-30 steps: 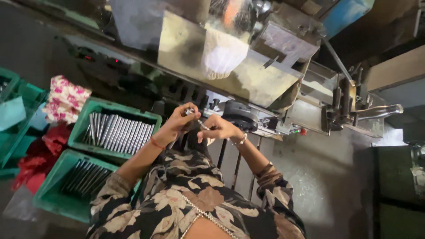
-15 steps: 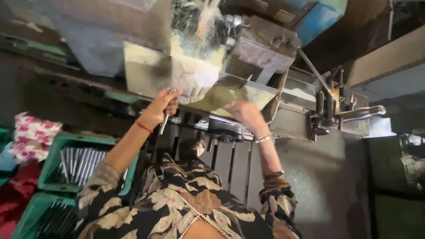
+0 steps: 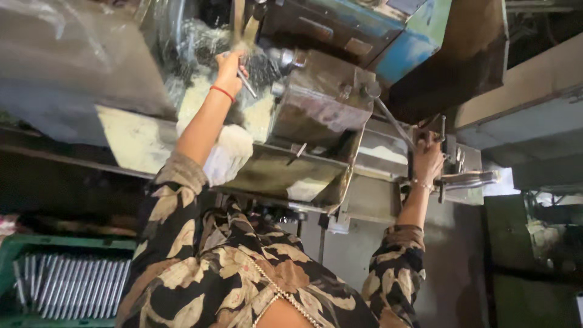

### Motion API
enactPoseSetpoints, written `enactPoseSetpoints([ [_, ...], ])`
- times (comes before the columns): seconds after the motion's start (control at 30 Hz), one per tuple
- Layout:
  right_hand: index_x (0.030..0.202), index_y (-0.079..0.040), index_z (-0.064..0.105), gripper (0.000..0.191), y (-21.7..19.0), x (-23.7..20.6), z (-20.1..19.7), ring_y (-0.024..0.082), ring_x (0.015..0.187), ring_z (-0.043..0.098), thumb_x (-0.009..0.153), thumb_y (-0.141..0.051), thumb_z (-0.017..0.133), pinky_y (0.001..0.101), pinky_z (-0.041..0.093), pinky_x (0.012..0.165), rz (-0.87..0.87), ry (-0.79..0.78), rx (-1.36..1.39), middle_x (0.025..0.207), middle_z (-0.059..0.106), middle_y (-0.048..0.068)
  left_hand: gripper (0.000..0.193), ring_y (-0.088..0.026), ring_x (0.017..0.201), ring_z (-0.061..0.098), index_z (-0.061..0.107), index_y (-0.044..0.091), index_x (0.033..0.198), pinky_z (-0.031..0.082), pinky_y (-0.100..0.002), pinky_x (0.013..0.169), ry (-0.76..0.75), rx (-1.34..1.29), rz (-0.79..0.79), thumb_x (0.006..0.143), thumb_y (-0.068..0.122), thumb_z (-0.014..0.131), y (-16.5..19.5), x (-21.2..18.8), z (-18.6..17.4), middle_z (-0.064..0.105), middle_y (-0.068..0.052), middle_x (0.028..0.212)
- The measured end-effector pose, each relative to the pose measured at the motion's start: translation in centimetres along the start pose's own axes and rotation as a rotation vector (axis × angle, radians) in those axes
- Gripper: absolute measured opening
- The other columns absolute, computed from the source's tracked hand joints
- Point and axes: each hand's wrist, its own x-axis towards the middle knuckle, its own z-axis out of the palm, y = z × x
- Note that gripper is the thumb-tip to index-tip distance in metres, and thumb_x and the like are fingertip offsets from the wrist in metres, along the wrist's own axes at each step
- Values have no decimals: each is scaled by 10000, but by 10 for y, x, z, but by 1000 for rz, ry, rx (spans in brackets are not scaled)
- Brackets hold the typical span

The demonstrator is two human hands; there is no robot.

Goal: The person repeatedly picks up metal rods from a green crate, places them into a grinding machine, and operates a lever to grind the ends. After each grind, the person removes the rod and places it back into the crate. The process is repeated for multiple rods.

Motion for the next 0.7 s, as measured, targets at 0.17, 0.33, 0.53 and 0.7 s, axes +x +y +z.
enactPoseSetpoints([
  [0.17, 927, -8, 728, 483, 21, 4, 18, 505, 790, 663, 1100, -406, 515, 588, 513, 722, -16, -98, 41, 828, 688, 281, 358, -151, 462, 485, 398, 169, 1106, 413, -340, 421, 249, 133, 30, 897, 138, 687, -2, 33, 24, 533, -53, 703],
  [0.33, 862, -56, 765, 522, 33, 0, 43, 518, 752, 658, 1113, -384, 445, 619, 521, 722, 43, -39, -27, 799, 693, 273, 247, -188, 460, 495, 464, 154, 1021, 416, -383, 408, 121, 44, 36, 886, 175, 670, -4, 54, 21, 517, -56, 731],
  [0.53, 829, -60, 740, 500, 42, -9, 69, 484, 651, 656, 1114, -369, 470, 586, 518, 609, 109, 177, -58, 695, 667, 243, 165, -225, 521, 526, 536, 129, 1005, 396, -412, 440, 123, 68, -14, 929, 202, 662, -9, 79, 12, 552, -85, 760],
  [0.7, 769, -48, 718, 525, 47, -8, 78, 477, 625, 652, 1115, -370, 488, 576, 514, 578, 116, 215, -132, 671, 655, 240, 187, -214, 551, 539, 529, 147, 1018, 452, -409, 487, 148, 41, -48, 916, 193, 679, -14, 91, 9, 560, -52, 795],
])
